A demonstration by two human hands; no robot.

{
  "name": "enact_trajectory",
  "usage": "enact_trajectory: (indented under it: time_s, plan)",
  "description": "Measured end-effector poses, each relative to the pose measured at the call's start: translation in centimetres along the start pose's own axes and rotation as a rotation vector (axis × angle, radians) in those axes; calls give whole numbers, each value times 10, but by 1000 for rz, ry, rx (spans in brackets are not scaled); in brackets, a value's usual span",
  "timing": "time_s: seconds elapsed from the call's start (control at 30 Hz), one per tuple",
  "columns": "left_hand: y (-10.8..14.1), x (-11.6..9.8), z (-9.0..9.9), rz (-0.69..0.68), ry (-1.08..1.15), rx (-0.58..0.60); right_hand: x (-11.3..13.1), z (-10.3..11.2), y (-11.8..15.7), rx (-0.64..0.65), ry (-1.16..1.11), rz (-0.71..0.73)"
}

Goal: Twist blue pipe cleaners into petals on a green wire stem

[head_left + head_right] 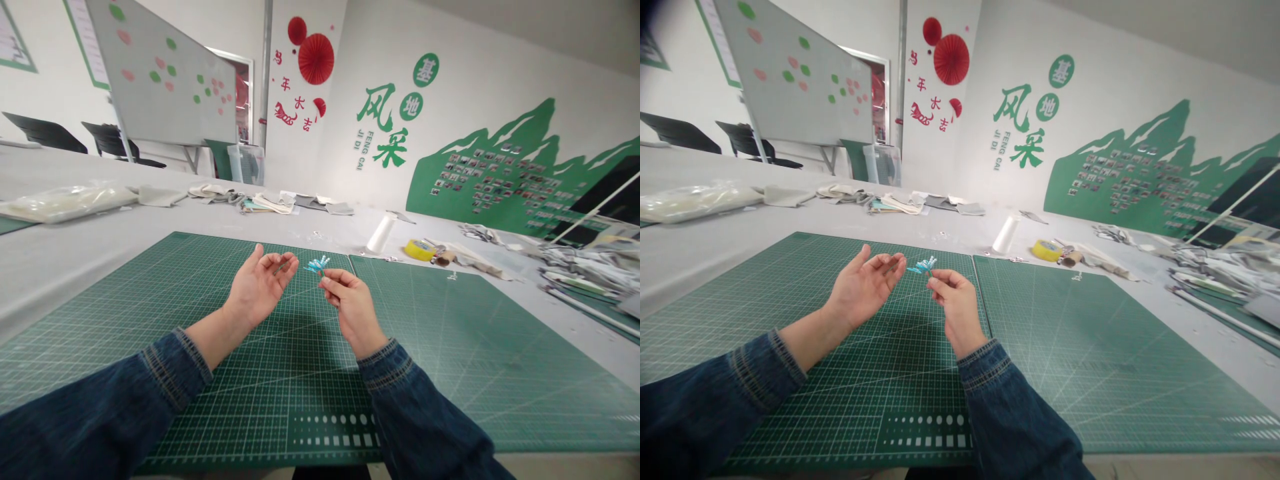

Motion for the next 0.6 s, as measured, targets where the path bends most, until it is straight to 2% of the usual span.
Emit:
enact_trajectory:
  time_s: [0.17,0.33,0.6]
  plan:
    - [-1,0,-5,-28,-34,40,0,-5,5,30,92,55]
    - [3,5,-5,24,-167,202,-1,-8,6,47,126,77]
    - [6,16,2,224,-439,324,4,-10,9,35,122,63]
Point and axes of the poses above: each hand's wrist, its own y-axis away from the middle knuckle, its own z-axis out of the back of the hand, x = y × z, the point moved 1 cm from there along -y, towards the middle knuckle, and after that the axes turned 8 degrees about -z, right-handed, at the moved point
